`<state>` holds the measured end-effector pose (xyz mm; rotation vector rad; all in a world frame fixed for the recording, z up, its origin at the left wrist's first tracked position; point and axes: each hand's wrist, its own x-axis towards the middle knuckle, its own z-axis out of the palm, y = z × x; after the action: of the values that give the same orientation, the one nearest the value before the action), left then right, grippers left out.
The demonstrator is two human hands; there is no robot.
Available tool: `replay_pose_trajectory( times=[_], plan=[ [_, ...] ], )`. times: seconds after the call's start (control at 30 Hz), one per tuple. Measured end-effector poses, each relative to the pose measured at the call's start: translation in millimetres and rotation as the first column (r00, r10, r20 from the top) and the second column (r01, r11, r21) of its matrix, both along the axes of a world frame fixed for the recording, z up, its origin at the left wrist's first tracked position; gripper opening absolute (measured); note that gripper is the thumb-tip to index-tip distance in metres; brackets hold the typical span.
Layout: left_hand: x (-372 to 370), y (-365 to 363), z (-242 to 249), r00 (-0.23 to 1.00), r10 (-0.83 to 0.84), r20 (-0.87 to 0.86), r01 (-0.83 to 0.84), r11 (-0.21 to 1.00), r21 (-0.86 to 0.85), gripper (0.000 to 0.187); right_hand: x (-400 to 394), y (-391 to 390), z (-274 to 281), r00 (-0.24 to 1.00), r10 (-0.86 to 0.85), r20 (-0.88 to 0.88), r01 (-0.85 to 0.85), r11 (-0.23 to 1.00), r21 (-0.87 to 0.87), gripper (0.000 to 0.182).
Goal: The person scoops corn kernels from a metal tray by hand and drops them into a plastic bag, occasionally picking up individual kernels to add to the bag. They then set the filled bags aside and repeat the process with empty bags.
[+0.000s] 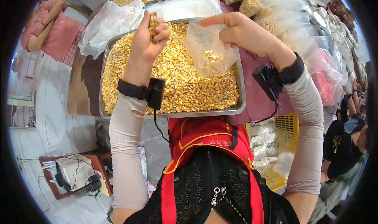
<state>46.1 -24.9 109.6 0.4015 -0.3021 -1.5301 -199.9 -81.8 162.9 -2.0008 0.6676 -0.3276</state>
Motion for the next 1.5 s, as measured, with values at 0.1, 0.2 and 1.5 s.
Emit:
replay_pose_trajectory(
  times=[0.1, 0.2, 1.5],
  plan=[
    [-24.8, -3.0, 35.1, 0.999, 0.016, 0.044, -0.007, 0.981, -0.195, 0.023, 1.2, 7.5, -1.0, 1.000, 0.011, 0.019, -0.012, 0.999, 0.045, 0.049],
    [-46.6, -13.4, 46.2, 0.965, 0.142, 0.222, -0.093, 0.972, -0.216, 0.030, 3.1, 7.4, -7.3, 1.000, 0.007, 0.027, -0.008, 0.998, 0.060, 0.051],
    [-117.0, -135.0, -166.2, -0.687, 0.107, 0.719, 0.093, 0.994, -0.059, 0.038, -96.6, -50.2, 47.9, 0.839, -0.401, 0.367, 0.385, 0.915, 0.119, 0.051]
  ],
)
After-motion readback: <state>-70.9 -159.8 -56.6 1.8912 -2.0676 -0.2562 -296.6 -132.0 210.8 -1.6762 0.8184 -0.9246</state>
